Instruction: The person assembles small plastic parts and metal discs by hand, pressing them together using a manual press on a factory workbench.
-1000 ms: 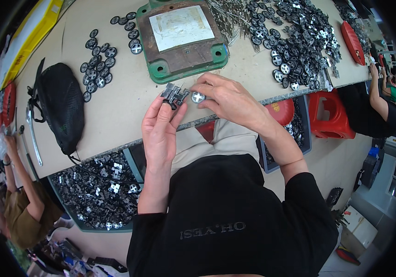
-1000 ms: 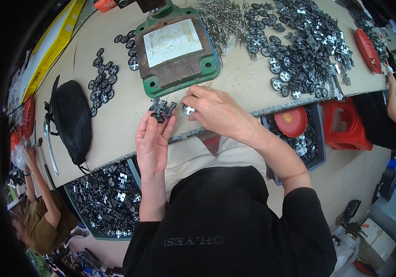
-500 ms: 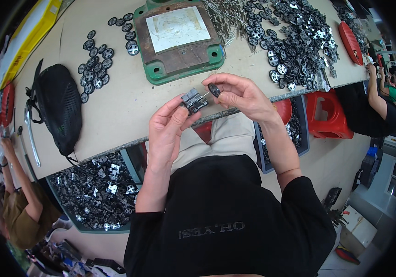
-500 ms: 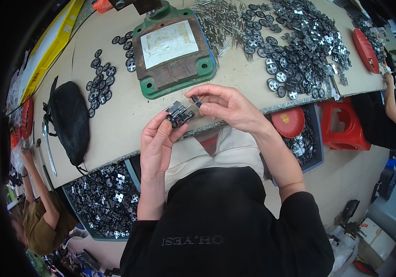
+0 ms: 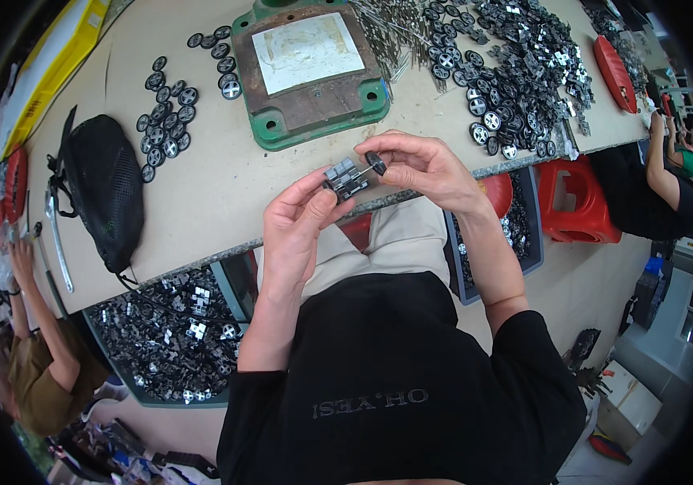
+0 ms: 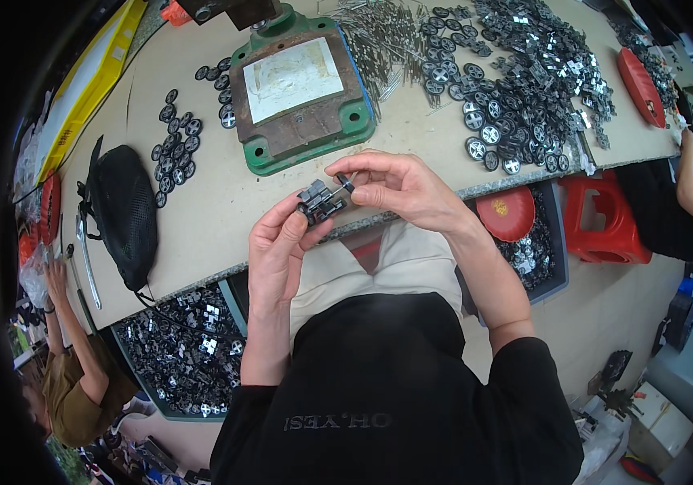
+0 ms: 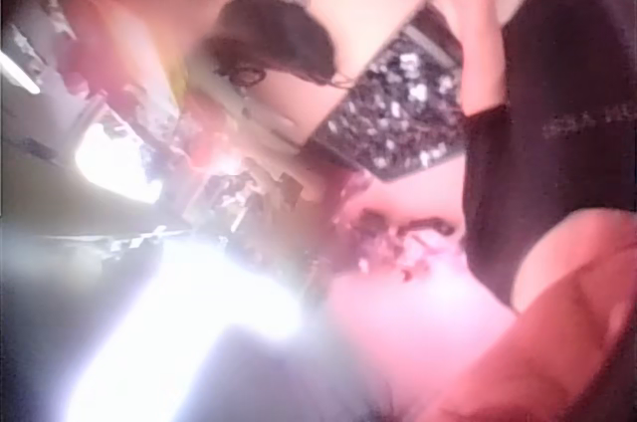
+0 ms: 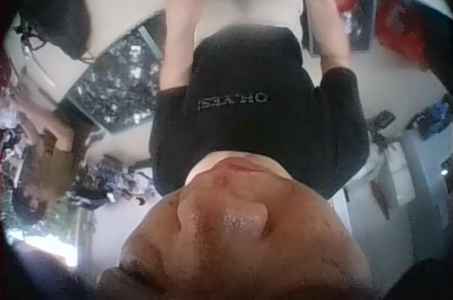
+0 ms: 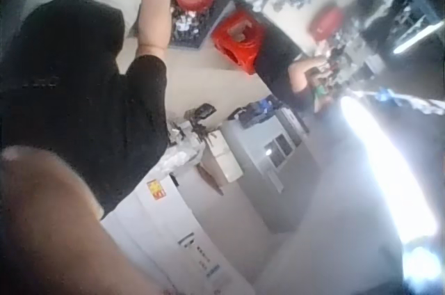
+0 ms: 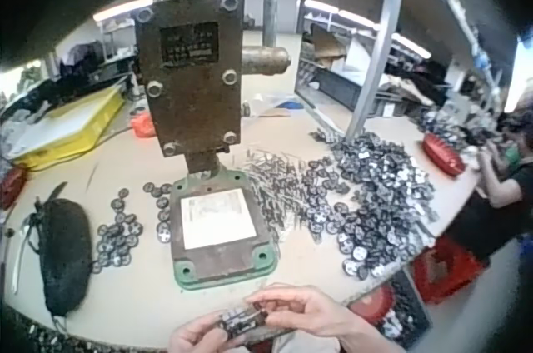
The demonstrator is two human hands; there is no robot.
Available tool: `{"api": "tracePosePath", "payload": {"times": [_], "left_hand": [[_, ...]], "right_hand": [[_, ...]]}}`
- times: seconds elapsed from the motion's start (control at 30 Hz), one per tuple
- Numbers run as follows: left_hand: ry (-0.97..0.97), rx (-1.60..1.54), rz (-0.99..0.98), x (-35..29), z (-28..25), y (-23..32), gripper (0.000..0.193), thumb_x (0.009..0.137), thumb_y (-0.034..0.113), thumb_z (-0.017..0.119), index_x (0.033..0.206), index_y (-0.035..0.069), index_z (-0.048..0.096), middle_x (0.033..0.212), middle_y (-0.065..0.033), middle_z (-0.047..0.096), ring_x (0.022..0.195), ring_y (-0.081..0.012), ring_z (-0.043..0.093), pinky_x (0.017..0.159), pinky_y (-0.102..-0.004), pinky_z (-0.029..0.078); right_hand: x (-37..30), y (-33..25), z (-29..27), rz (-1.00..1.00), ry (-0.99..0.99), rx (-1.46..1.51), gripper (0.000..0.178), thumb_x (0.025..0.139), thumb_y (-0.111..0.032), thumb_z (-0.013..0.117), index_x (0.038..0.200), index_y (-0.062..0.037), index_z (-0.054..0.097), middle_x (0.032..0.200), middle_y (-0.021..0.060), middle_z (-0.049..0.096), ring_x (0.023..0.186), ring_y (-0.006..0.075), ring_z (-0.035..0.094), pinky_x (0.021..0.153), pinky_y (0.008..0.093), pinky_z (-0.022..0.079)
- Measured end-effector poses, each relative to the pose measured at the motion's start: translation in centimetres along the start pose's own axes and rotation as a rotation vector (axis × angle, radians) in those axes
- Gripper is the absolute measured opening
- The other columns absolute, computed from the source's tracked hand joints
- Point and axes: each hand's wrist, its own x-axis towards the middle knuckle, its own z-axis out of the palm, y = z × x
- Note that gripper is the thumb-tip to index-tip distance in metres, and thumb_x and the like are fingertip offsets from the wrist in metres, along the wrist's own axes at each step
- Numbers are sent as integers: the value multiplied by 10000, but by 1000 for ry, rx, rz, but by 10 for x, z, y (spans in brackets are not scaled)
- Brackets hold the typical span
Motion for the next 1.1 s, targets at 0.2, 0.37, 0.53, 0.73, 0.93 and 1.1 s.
{"api": "tracePosePath", "payload": {"times": [0.2,0.37,0.53,0.73,0.93,1.1], "left_hand": [[36,138,37,-1,1,-1,302,870,59,556,1153,-41,524,1068,-141,597,943,-194,605,812,-338,541],[15,308,135,-1,2,-4,291,868,39,550,1146,-44,529,1052,-140,605,943,-199,607,823,-334,529],[18,7,57,5,11,-6,293,873,30,534,1157,-37,505,1066,-135,599,986,-202,590,882,-358,498],[-147,508,32,18,21,24,370,788,60,666,1129,-10,542,892,-62,638,825,-102,586,773,-229,447],[-24,741,227,73,26,68,245,742,45,690,964,-34,624,830,-38,647,764,-79,574,715,-209,447],[188,911,541,136,15,83,241,760,92,672,961,-36,633,827,-36,644,724,-74,569,673,-205,445]], "right_hand": [[-2,-2,2,27,68,-117,259,837,-40,602,1090,15,596,977,44,582,812,60,524,712,204,447],[-3,0,5,179,179,-171,196,827,-75,637,997,22,624,860,10,600,689,36,515,641,168,428],[-6,3,12,85,238,-1,122,815,-83,653,887,13,632,722,-21,589,661,11,500,569,164,396],[-6,-26,3,33,133,-510,159,777,-87,674,896,9,630,721,8,592,641,47,518,558,197,409],[18,-45,-3,-207,316,-726,179,764,-132,675,877,3,640,730,49,611,599,82,523,531,226,408],[24,-50,-25,-172,337,-811,174,780,-149,661,896,-19,663,730,32,627,538,59,460,500,212,384]]}}
